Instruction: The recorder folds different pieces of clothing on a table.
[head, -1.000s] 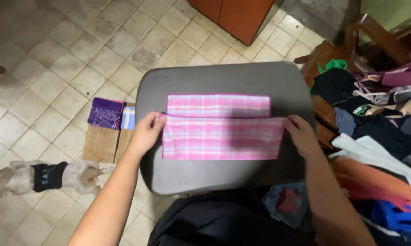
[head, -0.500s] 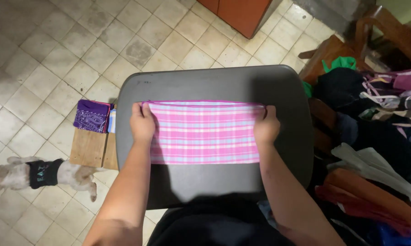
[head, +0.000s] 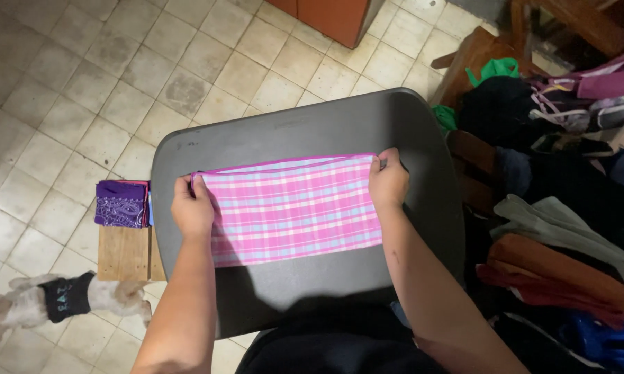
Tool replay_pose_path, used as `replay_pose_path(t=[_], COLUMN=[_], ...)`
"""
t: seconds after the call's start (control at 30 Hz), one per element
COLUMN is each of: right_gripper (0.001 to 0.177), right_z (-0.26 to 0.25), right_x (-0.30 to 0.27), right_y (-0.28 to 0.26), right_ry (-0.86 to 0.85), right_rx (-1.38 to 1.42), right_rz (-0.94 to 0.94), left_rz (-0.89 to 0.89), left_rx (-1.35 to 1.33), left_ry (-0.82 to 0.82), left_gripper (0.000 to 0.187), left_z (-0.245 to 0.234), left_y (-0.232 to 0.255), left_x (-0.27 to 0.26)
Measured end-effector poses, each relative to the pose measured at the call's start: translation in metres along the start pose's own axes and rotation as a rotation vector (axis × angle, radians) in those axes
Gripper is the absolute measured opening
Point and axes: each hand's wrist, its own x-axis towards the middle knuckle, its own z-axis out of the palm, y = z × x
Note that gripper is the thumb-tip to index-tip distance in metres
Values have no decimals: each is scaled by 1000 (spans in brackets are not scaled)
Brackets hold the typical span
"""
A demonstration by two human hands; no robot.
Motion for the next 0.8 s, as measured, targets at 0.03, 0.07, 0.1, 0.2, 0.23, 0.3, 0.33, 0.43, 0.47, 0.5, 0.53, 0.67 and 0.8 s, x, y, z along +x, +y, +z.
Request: replay_pose_path(t=[0.03,0.07,0.1,0.2,0.23,0.3,0.33,0.43,0.47,0.5,0.53,0.67,0.8], right_gripper=[20,21,23,33,33,34,34,26,20,15,15,15,14], right_z=[-5,-9,-13,-15,-18,-23,-22,-15,-10,-4,-6,-16,-18], right_x=[-2,-2,-3,-5,-5,-3,0,14,20,26,29,39,48], right_y=[-6,-11,-17,-15,-13,-11,-6,8,15,21,21,17,25], right_ry=[3,-46,-95,6,4,49,43,-23,-38,-52,-65,-159,-275], right_rx=[0,-14,-28,-133,-132,-91,-88,-55,-98,-140,-126,-125,-88], right_rz=[6,61,117,-52,-52,-327,-335,-507,-568,-629,-648,-738,-752], left_rz=[4,-13,-29,-22,-22,1,-5,-39,-37,-33,-41,128,250], left_rx=[1,-6,-13,39,40,33,34,-19,-95,-171,-165,13,186], left_ry=[-6,-10,-14,-14,-13,-27,-19,-25,-70,-114,-89,-143,-248], left_gripper=[23,23,23,22,22,22,22,22,23,23,23,26,44], left_z=[0,-1,-1,-3,-3,-4,-4,-3,-5,-7,-10,-22,-40], left_y=[1,2,3,4,4,3,3,-2,-9,-15,-15,-9,26], left_x=[0,-1,-1,-1,-1,0,1,8,10,13,15,20,22])
